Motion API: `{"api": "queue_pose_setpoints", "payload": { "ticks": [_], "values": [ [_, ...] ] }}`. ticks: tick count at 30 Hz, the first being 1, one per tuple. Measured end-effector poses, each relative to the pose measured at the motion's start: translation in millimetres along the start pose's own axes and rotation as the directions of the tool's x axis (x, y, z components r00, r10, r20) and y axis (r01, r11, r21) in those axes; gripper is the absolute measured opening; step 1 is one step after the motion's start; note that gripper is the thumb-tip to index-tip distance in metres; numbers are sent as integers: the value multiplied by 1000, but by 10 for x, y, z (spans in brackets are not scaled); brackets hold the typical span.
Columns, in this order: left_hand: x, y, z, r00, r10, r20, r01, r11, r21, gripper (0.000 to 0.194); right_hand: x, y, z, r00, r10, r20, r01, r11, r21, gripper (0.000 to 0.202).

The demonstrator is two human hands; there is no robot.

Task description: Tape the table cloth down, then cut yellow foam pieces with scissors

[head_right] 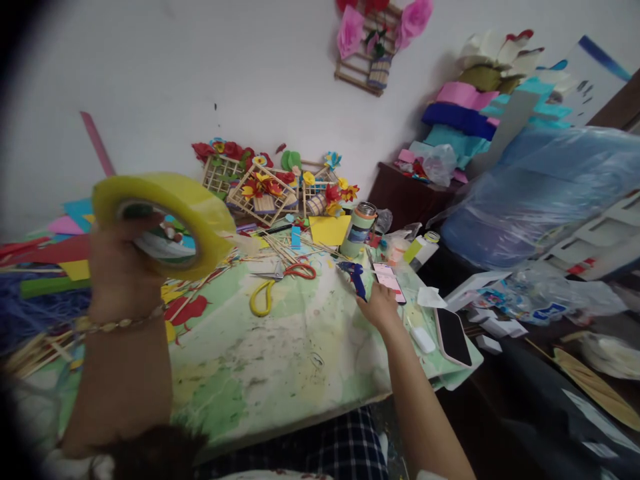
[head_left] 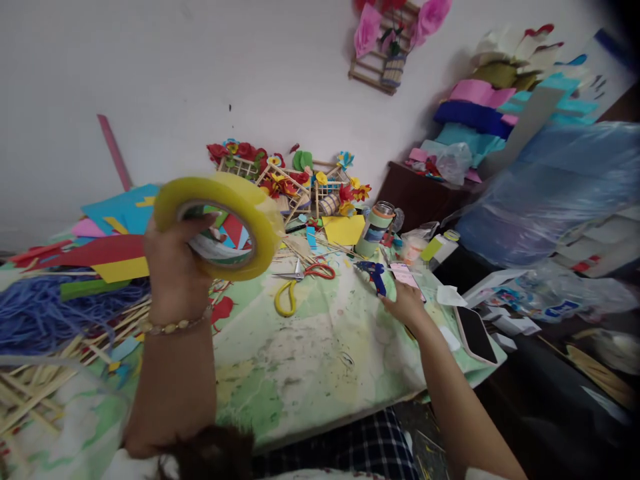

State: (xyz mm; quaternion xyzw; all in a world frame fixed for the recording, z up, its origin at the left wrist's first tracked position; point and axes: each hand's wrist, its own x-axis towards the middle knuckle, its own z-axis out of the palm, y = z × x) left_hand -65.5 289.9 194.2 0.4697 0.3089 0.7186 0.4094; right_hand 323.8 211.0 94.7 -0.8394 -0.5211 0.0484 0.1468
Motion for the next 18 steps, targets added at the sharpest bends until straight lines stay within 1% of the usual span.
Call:
{"api": "queue_pose_setpoints", "payload": {
  "ticks": [1,2,3,4,5,6,7,8,9,10,11,12,13,15,16,18],
  "values": [
    [-28,24,68,996,-14,-87,10,999,-42,25,-113,-16,-94,999,-34,19,33,999,23,52],
    [-58,42,140,991,-38,-132,29,997,-67,25,-237,-48,-188,997,-74,37,72,995,63,43],
    [-89,50,212,988,-59,-141,49,996,-75,25,-370,-98,-275,990,-131,55,123,984,131,38],
    [-119,46,280,990,-80,-114,72,995,-66,25,-506,-168,-350,975,-216,54,190,935,298,37],
    [-151,29,344,993,-90,-77,87,995,-51,26,-640,-256,-410,951,-308,37,257,847,465,39],
    [-185,-1,403,994,-101,-39,99,995,-31,27,-767,-358,-450,911,-411,16,319,731,603,44],
    [-223,-41,458,993,-117,4,117,993,-4,29,-880,-468,-468,868,-496,-9,354,606,712,53],
    [-266,-88,511,989,-141,48,139,990,31,31,-976,-577,-465,835,-549,-32,366,511,778,66],
    [-314,-138,562,981,-171,93,165,984,68,33,-1052,-679,-444,821,-568,-53,367,455,812,77],
    [-366,-186,610,968,-210,137,195,974,111,35,-1106,-764,-408,823,-563,-74,366,427,826,87],
    [-421,-230,655,953,-248,174,222,963,152,37,-1141,-826,-363,836,-540,-92,371,434,821,92],
    [-478,-266,692,937,-282,204,245,951,189,39,-1160,-861,-315,853,-510,-110,380,462,801,92],
    [-533,-294,721,922,-316,224,268,938,221,41,-1166,-868,-269,867,-483,-127,390,495,776,87],
    [-634,-330,739,883,-401,245,335,903,269,42,-1156,-806,-198,877,-453,-162,414,539,733,63],
    [-678,-342,725,855,-449,260,375,881,289,41,-1147,-748,-179,874,-452,-180,430,546,719,49],
    [-763,-372,650,781,-542,309,441,830,341,39,-1131,-614,-173,862,-464,-203,457,541,706,32]
  ]
}}
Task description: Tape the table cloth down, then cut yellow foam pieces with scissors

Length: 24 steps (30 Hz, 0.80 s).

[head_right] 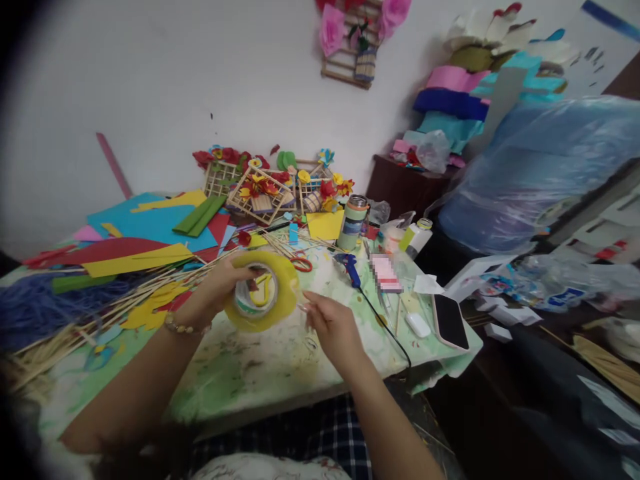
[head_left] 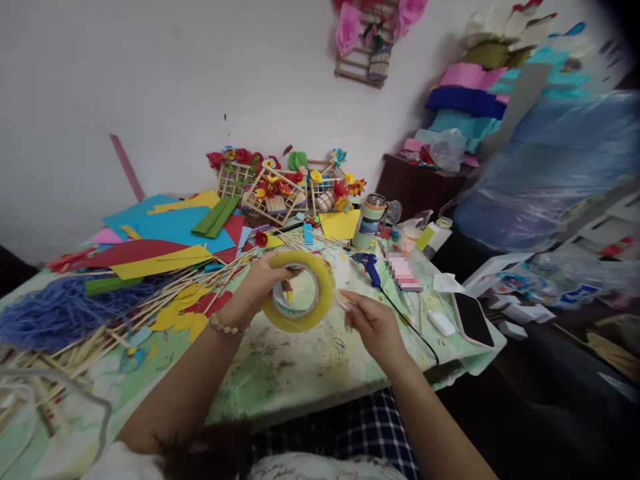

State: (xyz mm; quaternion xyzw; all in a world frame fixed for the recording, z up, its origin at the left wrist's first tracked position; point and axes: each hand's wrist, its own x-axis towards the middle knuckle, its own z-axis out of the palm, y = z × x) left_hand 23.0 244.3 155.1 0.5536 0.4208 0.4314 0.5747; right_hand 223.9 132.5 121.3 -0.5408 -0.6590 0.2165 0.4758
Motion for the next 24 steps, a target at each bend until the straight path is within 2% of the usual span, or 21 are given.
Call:
{"api": "queue_pose_setpoints", "payload": {
  "ticks": [2,4,7,9,10,12,15,17,19,20,22,24],
  "values": [
    [-84,-126,-57,991,-81,110,74,995,68,36,-42,52,-99,998,-9,58,10,1000,-16,26],
    [-177,-285,-114,965,-179,192,152,978,146,32,-74,78,-167,986,24,164,-22,1000,-16,23],
    [-309,-516,-164,911,-333,242,282,933,222,19,-133,93,-185,956,119,269,-126,992,7,24],
    [-373,-617,-175,875,-394,282,311,902,298,15,-200,86,-160,941,176,290,-200,978,55,26],
    [-396,-649,-175,860,-399,320,287,894,344,15,-243,73,-142,934,194,299,-230,969,91,28],
    [-432,-686,-158,841,-347,416,163,894,417,17,-342,27,-103,926,199,320,-263,950,171,30],
    [-491,-725,-83,818,-220,532,-70,879,471,24,-478,-75,-42,929,111,354,-199,954,223,29],
    [-561,-748,-9,865,-141,481,-157,835,527,31,-537,-126,-1,934,53,354,-142,963,230,29],
    [-667,-739,62,929,-4,371,-219,802,556,43,-573,-144,41,944,54,326,-145,954,262,30],
    [-730,-715,92,941,80,330,-258,800,542,49,-585,-142,60,949,72,306,-165,942,291,31],
    [-866,-634,142,912,204,355,-358,819,449,50,-606,-125,95,954,117,275,-216,905,365,33],
    [-989,-544,193,845,237,479,-432,831,352,46,-622,-108,118,951,145,274,-257,864,433,33]
  ]
}}
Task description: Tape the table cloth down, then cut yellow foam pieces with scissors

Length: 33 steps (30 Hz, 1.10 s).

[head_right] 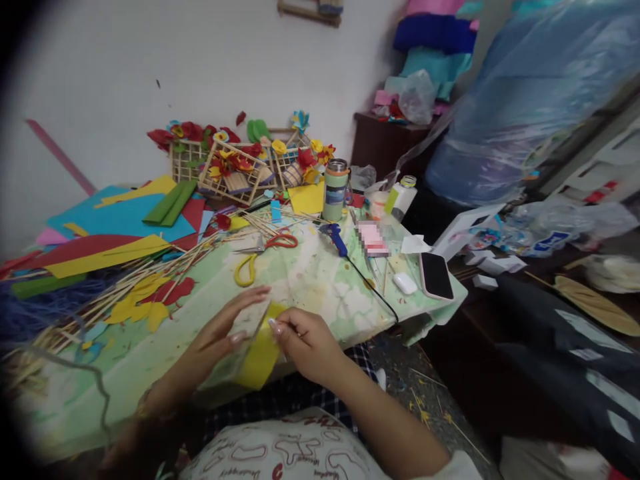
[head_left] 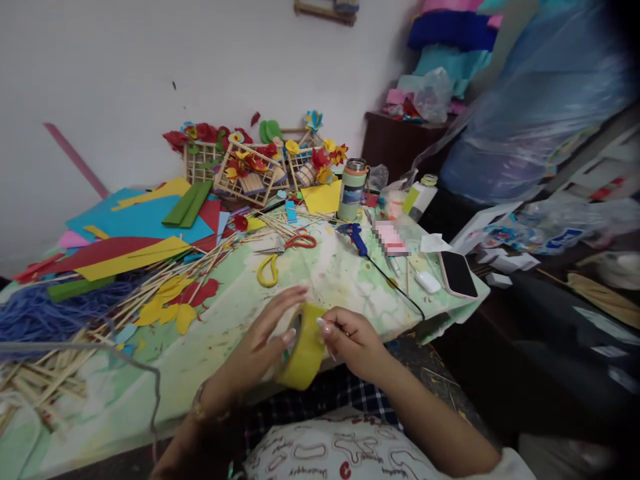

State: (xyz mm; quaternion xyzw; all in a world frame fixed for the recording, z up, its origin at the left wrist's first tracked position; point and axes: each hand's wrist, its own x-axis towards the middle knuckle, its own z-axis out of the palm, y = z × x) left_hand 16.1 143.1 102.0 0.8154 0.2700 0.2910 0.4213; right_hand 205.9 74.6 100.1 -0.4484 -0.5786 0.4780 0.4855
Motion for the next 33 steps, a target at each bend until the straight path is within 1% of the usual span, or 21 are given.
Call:
{"api": "queue_pose_setpoints", "payload": {
  "ticks": [2,3,4,6,9,12,13,16,18,21,23,24,25,26,27,28,29,30,31,32,33],
  "values": [
    [-27,96,54,991,17,134,-19,1000,13,53,-5,14,3,1000,22,5,-22,998,57,33],
    [-29,117,92,988,-2,155,-3,1000,30,58,-5,17,-2,999,35,4,-35,996,83,34],
    [-25,118,135,989,-31,144,25,999,43,61,-2,20,-10,999,54,-3,-54,992,113,35],
    [-7,78,221,994,-81,69,80,997,23,59,11,31,-38,993,110,-33,-102,974,202,38],
    [16,-20,311,989,-147,-31,143,985,-101,53,40,67,-86,976,193,-95,-150,927,343,41],
    [27,-78,346,957,-272,-103,250,950,-187,53,61,109,-118,964,242,-107,-160,857,489,40],
    [30,-84,350,943,-319,-92,295,932,-210,54,65,122,-124,963,250,-96,-160,825,542,40],
    [30,-86,357,908,-415,62,413,857,-306,62,76,157,-143,962,263,-77,-140,715,685,39],
    [20,-85,353,893,-423,153,449,811,-375,67,79,185,-164,962,261,-78,-111,635,764,37],
    [0,-91,319,889,-361,282,457,748,-482,73,67,231,-225,974,215,-77,-52,538,841,33],
    [8,-102,271,895,-284,344,435,728,-530,73,44,256,-282,983,160,-89,-4,509,861,32],
    [23,-111,243,913,-250,323,394,745,-538,70,27,264,-310,986,133,-96,15,508,861,33],
    [46,-123,215,940,-223,257,330,785,-525,67,7,271,-334,988,110,-105,33,518,855,35],
    [74,-137,194,967,-198,163,253,837,-485,64,-18,276,-351,989,94,-114,46,540,841,38],
    [103,-151,184,983,-170,71,185,886,-426,63,-45,281,-358,988,85,-127,55,575,817,42],
    [130,-163,189,990,-143,15,138,918,-371,64,-74,287,-354,986,84,-145,62,619,783,46],
    [150,-172,216,992,-125,15,122,931,-344,66,-103,294,-339,983,86,-163,65,665,744,50],
    [162,-176,265,990,-124,72,141,924,-354,69,-131,302,-314,980,90,-180,65,705,706,53],
    [165,-176,335,976,-135,170,193,898,-396,70,-156,311,-283,977,89,-193,67,732,678,55],
    [160,-172,420,951,-153,268,265,851,-454,68,-175,317,-250,977,79,-198,75,743,665,56],
    [150,-165,512,923,-181,338,340,796,-501,63,-189,319,-220,978,58,-202,94,737,669,56]
  ]
}}
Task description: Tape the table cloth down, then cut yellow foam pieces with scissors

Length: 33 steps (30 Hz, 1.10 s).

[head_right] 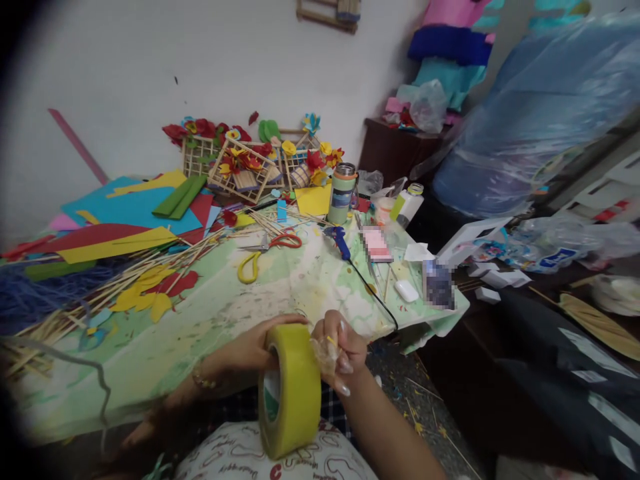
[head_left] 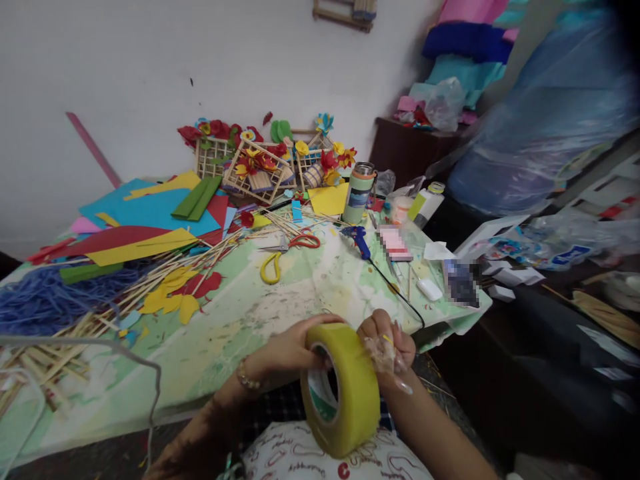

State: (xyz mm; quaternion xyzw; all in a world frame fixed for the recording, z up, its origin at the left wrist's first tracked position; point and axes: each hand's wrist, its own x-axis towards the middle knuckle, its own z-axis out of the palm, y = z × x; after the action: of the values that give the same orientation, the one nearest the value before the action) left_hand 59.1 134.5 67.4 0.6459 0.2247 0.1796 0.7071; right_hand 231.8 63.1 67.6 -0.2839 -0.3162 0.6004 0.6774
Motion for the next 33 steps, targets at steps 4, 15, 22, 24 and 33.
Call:
{"api": "queue_pose_setpoints", "payload": {
  "ticks": [4,15,22,24,33],
  "values": [
    [28,-85,171,990,-63,-124,46,990,-136,46,-13,-44,52,990,-85,113,70,989,128,47],
    [-461,850,-391,923,144,-357,217,571,792,65,-31,-694,-145,991,130,-27,-118,764,-635,34],
    [-521,1058,-236,956,-224,-192,259,327,909,71,-152,-863,-205,1000,23,-1,-16,693,-721,23],
    [-550,1061,-226,962,-237,-134,204,306,930,72,-211,-858,-237,997,81,-7,-64,733,-677,22],
    [-901,769,-368,1000,-11,-14,17,448,894,62,-378,-755,-414,983,142,120,-100,949,-299,15]
  ]
}}
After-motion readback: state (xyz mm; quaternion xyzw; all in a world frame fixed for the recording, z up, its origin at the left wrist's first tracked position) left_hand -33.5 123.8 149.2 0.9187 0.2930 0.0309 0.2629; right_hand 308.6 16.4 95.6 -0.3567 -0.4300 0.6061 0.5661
